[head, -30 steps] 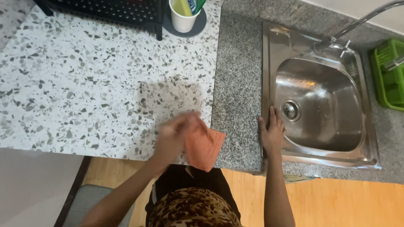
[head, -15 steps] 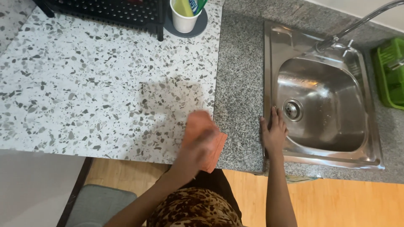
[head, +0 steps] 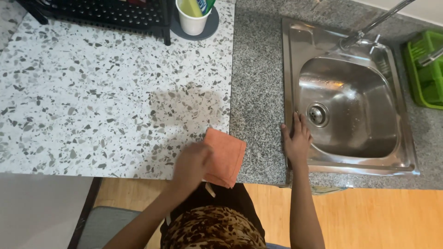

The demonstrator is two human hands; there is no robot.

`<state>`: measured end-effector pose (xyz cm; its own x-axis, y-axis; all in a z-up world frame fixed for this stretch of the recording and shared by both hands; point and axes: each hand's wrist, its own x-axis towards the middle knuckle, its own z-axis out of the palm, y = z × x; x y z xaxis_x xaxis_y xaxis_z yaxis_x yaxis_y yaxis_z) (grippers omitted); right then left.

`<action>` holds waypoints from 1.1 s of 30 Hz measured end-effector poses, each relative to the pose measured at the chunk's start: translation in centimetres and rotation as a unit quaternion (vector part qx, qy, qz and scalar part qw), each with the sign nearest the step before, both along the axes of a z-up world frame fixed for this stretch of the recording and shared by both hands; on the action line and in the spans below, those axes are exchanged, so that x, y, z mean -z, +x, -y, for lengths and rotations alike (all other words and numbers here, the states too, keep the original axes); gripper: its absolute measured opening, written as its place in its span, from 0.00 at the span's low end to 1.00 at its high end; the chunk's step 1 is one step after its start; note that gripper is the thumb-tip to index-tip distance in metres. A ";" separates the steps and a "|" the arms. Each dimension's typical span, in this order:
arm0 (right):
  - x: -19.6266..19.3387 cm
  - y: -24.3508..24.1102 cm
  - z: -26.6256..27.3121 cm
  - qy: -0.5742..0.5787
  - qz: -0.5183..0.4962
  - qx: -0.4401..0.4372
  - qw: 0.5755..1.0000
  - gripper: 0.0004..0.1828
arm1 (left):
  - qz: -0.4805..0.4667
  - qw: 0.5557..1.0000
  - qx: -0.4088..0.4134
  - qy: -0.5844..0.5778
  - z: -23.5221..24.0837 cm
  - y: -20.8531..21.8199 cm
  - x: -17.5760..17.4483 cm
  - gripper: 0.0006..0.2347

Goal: Wiping the kitchen countertop and sink with a cleaning cloth.

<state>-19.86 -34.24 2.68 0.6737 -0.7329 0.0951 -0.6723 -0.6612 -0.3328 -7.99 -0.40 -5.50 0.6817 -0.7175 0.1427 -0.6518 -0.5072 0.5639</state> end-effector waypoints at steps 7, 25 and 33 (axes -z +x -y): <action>-0.2 -0.1 -0.6 -0.008 0.010 -0.007 1.000 0.35 | -0.156 0.985 -0.007 0.068 -2.1 1.9 -6.8 0.21; -4.8 -2.7 -15.2 0.097 0.130 -0.412 0.896 0.04 | -0.157 0.971 0.181 -0.005 -5.5 3.9 -7.9 0.07; -3.5 -4.2 -17.1 0.080 0.081 -0.437 0.892 0.06 | -0.161 0.972 0.164 -0.054 -6.3 3.6 -7.3 0.10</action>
